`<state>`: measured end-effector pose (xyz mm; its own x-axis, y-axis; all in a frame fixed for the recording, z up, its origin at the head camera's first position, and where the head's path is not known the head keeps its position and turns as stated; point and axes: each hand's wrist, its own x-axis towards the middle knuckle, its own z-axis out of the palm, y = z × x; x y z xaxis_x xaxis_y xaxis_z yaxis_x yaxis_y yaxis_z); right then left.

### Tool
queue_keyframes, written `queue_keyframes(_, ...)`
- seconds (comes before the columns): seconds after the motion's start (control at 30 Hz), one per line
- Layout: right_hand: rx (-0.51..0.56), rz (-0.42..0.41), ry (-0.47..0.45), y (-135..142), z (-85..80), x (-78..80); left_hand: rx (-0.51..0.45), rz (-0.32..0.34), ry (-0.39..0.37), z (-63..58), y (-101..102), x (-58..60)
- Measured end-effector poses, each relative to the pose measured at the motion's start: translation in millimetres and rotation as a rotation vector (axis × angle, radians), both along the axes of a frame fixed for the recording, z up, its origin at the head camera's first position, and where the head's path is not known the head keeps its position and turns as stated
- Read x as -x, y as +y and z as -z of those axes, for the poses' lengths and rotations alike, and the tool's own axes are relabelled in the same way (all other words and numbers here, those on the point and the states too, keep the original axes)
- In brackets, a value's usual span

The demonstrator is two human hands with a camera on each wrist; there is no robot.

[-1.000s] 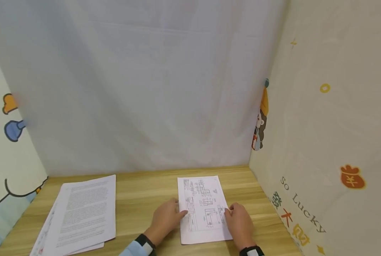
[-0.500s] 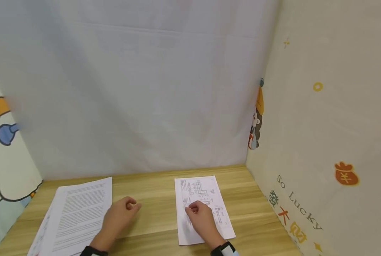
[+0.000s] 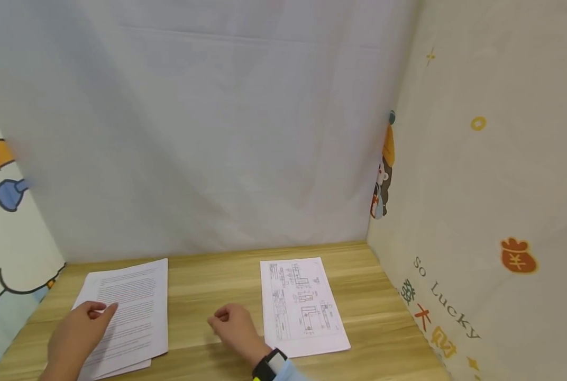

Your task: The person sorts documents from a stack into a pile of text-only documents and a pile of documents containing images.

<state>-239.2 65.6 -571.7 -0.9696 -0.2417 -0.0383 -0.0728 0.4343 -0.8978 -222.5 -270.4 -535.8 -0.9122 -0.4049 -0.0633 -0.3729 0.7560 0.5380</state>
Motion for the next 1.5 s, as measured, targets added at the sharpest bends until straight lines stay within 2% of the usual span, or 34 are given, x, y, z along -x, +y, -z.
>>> queue_keyframes(0.1, 0.059, -0.049, -0.051, -26, 0.3, -0.6, -0.008, -0.073, -0.083, 3.1, -23, -5.9)
queue_keyframes(0.2, 0.089, -0.059, -0.094, -48, -2.9, 0.8, -0.029, -0.124, -0.145, 5.5, -41, -9.8)
queue_keyframes(0.47, 0.075, -0.019, -0.155, -80, -15.5, 8.0, -0.07, -0.158, -0.186, 10.9, -66, -11.3)
queue_keyframes(0.63, 0.069, -0.002, -0.195, -88, -17.1, 10.1, -0.065, -0.153, -0.231, 10.0, -69, -13.1)
queue_keyframes(0.77, 0.079, 0.018, -0.207, -95, -14.6, 10.5, -0.016, -0.125, -0.247, 8.8, -67, -15.7)
queue_keyframes(1.03, 0.148, 0.012, -0.239, -105, -17.7, 6.2, 0.0, -0.06, -0.309, 10.8, -62, -15.1)
queue_keyframes(1.3, 0.146, -0.01, -0.246, -110, -16.9, 1.3, -0.062, -0.065, -0.357, 19.5, -65, -14.7)
queue_keyframes(1.5, 0.141, -0.01, -0.247, -113, -12.0, -0.9, -0.098, -0.074, -0.324, 27.6, -62, -19.5)
